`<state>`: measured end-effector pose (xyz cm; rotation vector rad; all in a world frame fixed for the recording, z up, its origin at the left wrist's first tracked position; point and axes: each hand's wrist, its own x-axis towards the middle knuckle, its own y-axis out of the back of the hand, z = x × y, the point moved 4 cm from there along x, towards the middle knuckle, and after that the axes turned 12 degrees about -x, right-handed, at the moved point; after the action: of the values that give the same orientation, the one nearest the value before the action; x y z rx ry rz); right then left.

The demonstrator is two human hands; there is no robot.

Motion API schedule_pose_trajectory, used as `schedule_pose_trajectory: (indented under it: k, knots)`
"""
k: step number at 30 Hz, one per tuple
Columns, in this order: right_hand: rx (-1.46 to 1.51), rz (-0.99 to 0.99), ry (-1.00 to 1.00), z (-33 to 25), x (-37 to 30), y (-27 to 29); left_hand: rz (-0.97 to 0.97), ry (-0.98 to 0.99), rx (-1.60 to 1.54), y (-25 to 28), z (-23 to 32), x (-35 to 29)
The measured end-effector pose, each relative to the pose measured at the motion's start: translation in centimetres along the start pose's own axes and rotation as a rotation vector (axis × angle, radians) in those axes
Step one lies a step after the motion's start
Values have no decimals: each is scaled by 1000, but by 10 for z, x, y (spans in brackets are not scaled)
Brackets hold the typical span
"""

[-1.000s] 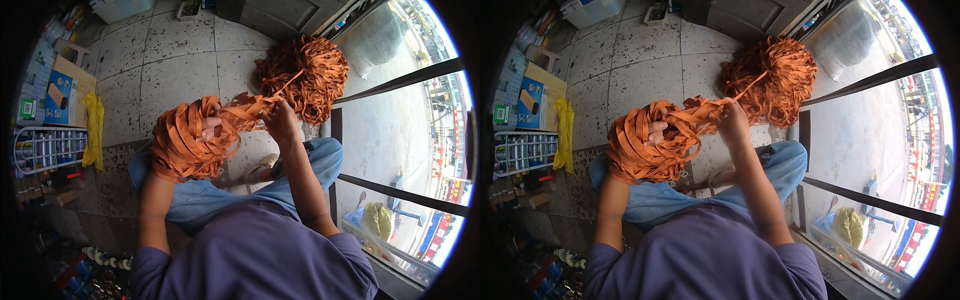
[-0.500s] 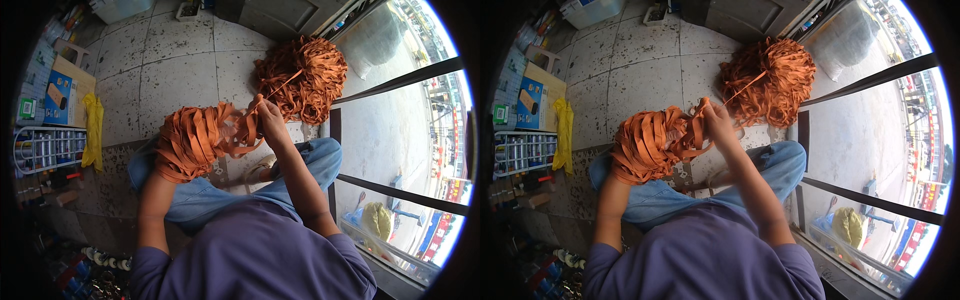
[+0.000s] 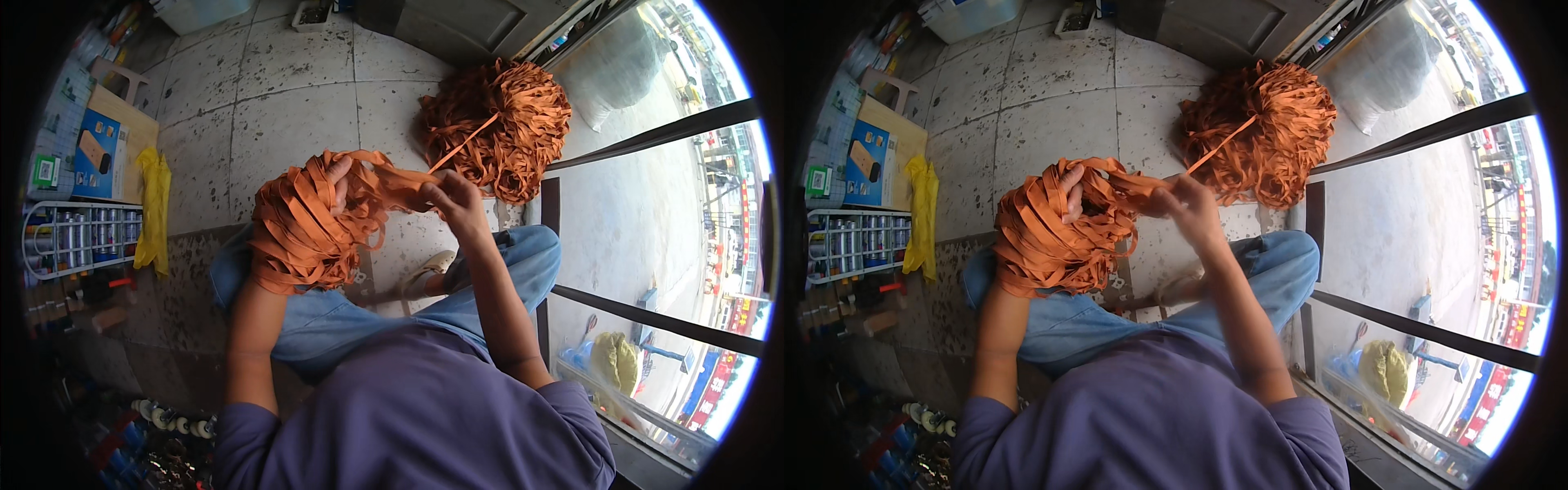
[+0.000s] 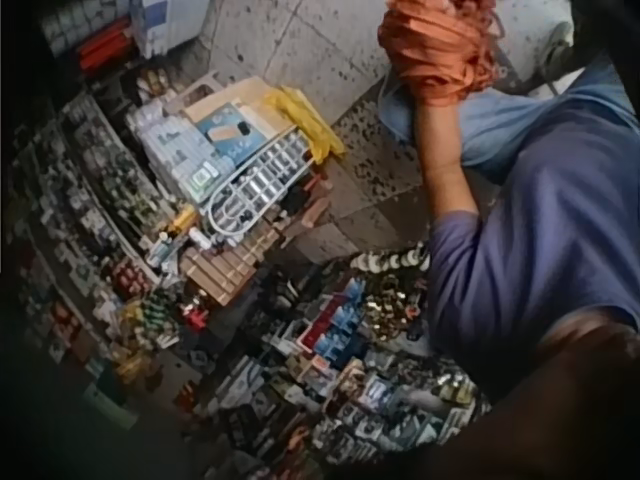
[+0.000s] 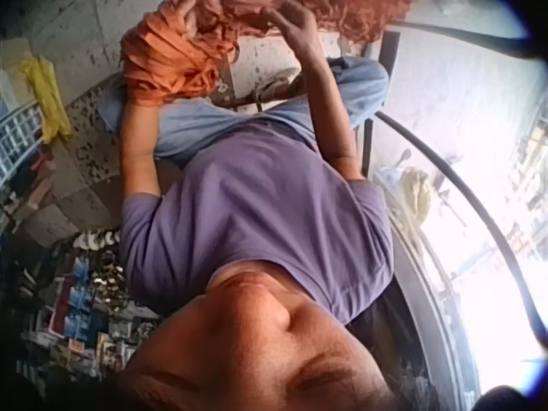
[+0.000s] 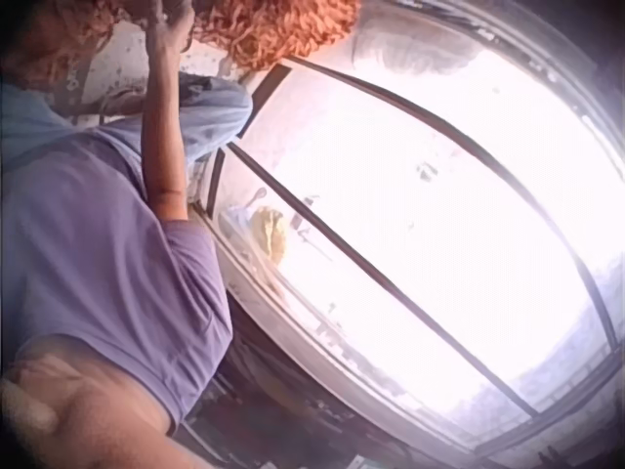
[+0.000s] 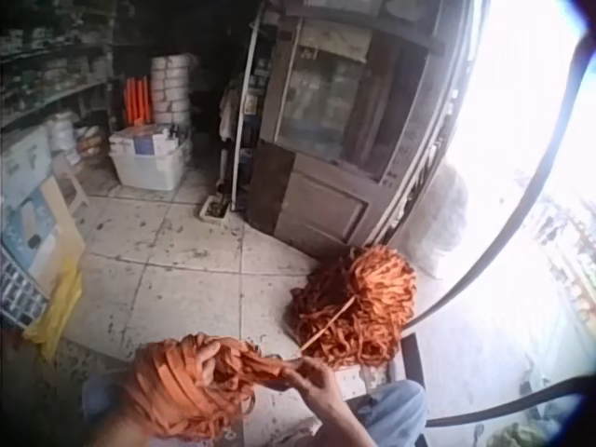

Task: The person sits on the floor and gathers loose orange straps, repeatedly pulling and folding them into a compact bundle. The person then stands, carries the bundle to a white sack, and places it inside.

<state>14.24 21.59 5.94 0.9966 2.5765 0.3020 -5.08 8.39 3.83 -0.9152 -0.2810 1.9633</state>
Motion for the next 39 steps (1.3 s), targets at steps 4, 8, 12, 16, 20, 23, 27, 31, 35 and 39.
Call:
schedule_pose_trajectory:
  k: [4,8,12,16,20,23,27,31,35,39]
  knots:
    - [755,14,236,-14,-9,33,-22,-69,-87,-3,5,-5]
    - [310,414,363,7,-9,84,-112,-191,118,12,1,4]
    - [120,433,383,-8,-12,88,-116,-294,144,16,2,3]
    - [-184,505,411,-14,-15,101,-79,-198,10,31,7,11]
    - [335,876,243,2,-24,139,137,-198,163,50,4,20]
    - [68,762,248,17,-23,160,119,-228,211,67,8,33]
    - [322,1303,304,12,-66,222,-151,-204,-201,3,34,-1]
    - [-74,1150,158,18,-76,258,-473,-219,-351,34,56,-3]
    - [-2,1791,212,44,-128,307,-578,-172,-302,17,63,-19]
    - [-950,1099,405,-25,-50,152,-415,-69,-44,-32,52,-45]
